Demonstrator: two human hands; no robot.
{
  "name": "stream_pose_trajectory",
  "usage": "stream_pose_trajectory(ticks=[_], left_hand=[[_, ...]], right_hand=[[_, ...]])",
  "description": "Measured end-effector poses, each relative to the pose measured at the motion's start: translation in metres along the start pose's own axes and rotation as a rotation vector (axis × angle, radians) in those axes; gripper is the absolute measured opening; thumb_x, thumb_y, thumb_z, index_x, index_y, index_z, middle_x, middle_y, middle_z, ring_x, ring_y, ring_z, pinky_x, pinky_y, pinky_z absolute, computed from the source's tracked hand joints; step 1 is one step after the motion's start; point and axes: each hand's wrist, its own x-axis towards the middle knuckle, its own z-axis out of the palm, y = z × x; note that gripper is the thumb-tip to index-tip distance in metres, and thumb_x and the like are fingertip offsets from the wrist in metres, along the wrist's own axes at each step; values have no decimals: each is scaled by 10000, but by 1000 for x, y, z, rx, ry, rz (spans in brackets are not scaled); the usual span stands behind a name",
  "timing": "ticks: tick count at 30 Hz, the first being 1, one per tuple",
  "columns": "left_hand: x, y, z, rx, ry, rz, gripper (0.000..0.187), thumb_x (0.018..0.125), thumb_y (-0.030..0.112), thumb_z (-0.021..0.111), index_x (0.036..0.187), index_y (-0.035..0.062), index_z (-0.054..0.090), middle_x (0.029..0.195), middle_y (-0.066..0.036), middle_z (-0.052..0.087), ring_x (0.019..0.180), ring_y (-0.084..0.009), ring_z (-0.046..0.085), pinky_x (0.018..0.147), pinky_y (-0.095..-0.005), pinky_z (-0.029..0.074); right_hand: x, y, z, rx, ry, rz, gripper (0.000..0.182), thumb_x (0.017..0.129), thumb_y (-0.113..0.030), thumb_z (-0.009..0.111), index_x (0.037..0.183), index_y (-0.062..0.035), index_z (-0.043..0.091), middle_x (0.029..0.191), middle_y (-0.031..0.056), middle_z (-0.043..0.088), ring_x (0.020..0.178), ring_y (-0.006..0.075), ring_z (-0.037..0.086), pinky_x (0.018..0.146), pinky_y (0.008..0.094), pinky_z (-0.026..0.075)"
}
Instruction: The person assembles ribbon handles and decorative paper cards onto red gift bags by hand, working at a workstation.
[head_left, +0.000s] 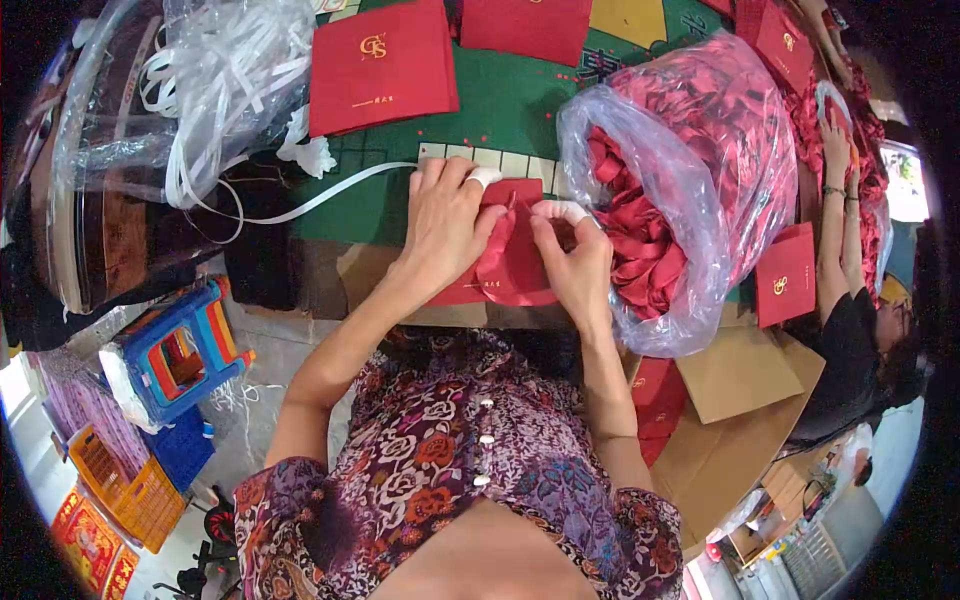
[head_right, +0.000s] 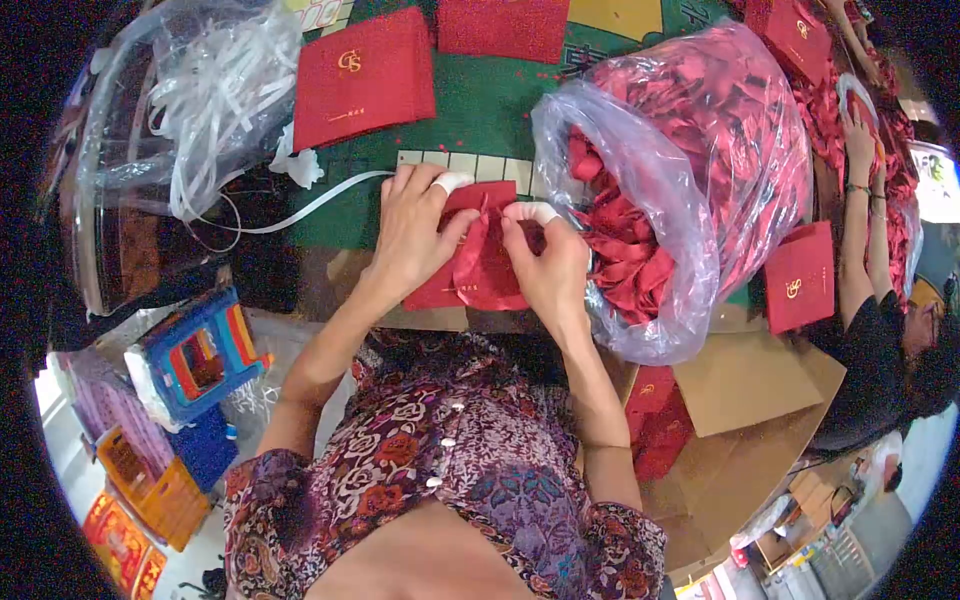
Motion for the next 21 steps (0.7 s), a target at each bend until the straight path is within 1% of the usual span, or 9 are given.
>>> stream_pose_trajectory(ticks=[1,3,5,12,15,16,17,18,21], left_hand=[[0,2,-1,-25,19,-14,395,778,229,774,1118,66,654,1084,-116,584,1043,-315,524,866,-429,396],[1,5,-2,-50,35,-28,395,769,239,783,1103,71,654,1073,-113,581,1039,-314,524,862,-428,392],[1,7,-2,-104,123,-19,392,752,247,797,1080,85,656,1051,-110,574,1028,-315,524,867,-436,381],[-1,4,3,-115,68,-100,339,746,215,793,1054,135,675,1040,-89,576,1021,-301,526,853,-429,372],[-1,5,-4,-141,54,-132,288,754,196,783,1020,136,690,993,-74,607,1001,-291,535,845,-421,371],[0,6,-6,-174,68,-129,257,766,188,768,1007,140,692,941,-68,618,965,-285,531,834,-420,360],[0,7,-7,-207,83,-125,226,778,181,753,993,143,694,889,-62,629,928,-279,527,823,-419,349],[0,7,-7,-206,84,-125,226,778,181,753,993,143,694,889,-62,629,928,-279,527,823,-419,349],[0,8,-6,-193,141,-106,209,776,172,750,975,134,701,857,-63,660,914,-277,538,832,-419,346]], right_hand=[[1,-1,2,2,1,3,155,910,-106,692,1021,0,708,870,28,724,774,66,623,703,252,507],[2,-3,4,-101,30,-26,161,898,-120,696,1002,2,712,841,67,728,766,85,644,697,264,510],[4,-2,6,-97,48,-32,166,887,-124,700,995,2,714,832,81,726,757,96,651,697,271,512],[5,-3,7,-153,81,-85,172,842,-118,719,970,-3,720,830,114,731,753,144,682,716,298,523],[4,-12,6,-137,69,-94,168,837,-117,722,963,-6,723,835,118,735,765,149,691,725,304,528],[4,-12,7,-137,68,-94,168,837,-117,722,963,-6,723,835,118,735,765,149,691,725,304,528],[6,-12,9,-162,81,-135,166,835,-117,725,960,-7,725,839,120,737,764,149,695,723,304,531],[6,-12,10,-187,94,-177,165,832,-117,728,957,-8,726,843,121,738,762,149,698,722,305,535],[6,-14,11,-180,69,-115,157,825,-115,736,942,-11,730,832,117,740,747,143,700,707,297,538]])
